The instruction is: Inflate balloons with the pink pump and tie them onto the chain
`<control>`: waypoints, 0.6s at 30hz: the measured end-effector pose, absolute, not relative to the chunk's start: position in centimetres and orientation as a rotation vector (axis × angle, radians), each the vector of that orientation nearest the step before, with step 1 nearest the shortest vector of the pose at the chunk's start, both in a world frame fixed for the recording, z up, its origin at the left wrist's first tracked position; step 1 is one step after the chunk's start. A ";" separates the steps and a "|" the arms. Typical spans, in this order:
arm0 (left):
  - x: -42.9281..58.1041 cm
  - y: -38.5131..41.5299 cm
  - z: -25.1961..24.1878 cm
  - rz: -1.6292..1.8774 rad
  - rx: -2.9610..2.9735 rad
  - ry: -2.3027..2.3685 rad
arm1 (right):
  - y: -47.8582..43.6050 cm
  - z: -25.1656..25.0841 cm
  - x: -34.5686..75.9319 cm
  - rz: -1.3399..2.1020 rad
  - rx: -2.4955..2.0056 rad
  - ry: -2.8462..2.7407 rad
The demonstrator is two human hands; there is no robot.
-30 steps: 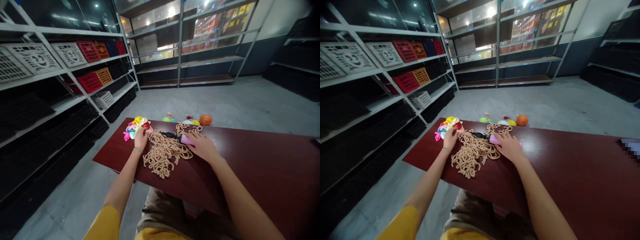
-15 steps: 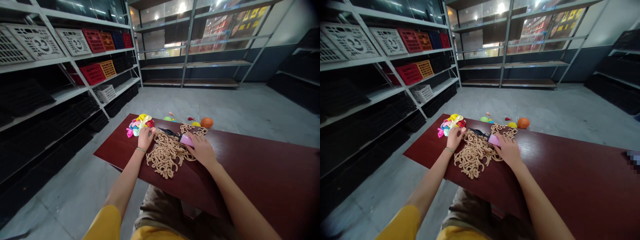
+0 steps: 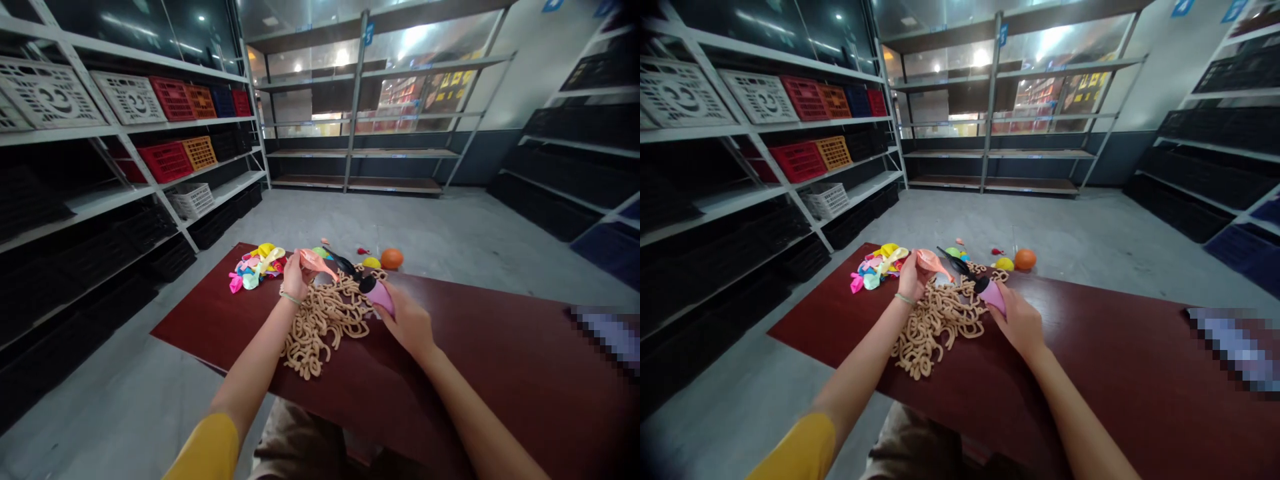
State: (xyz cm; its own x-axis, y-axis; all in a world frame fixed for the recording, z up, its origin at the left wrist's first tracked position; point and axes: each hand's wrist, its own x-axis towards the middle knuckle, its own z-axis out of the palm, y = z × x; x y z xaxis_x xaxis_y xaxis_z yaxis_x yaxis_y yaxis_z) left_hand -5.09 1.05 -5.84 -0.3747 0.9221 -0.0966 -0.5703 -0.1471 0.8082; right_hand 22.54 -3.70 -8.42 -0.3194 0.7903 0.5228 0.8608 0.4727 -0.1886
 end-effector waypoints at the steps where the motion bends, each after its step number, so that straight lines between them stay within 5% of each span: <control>1: -4.6 1.3 -6.2 1.701 0.445 0.905 | -3.9 -8.5 22.8 -0.197 -1.357 -2.161; 18: -4.3 -0.2 -7.2 1.615 0.598 0.836 | -4.6 -8.0 23.5 -0.228 -1.412 -2.231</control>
State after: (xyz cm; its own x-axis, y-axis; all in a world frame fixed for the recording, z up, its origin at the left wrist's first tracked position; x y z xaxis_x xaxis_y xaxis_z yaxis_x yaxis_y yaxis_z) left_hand -4.34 -0.20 -7.22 -0.2065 0.9766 -0.0592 -0.6119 -0.0817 0.7867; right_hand 23.51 -4.61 -8.01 -0.3475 0.8035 0.4833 0.8846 0.4520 -0.1153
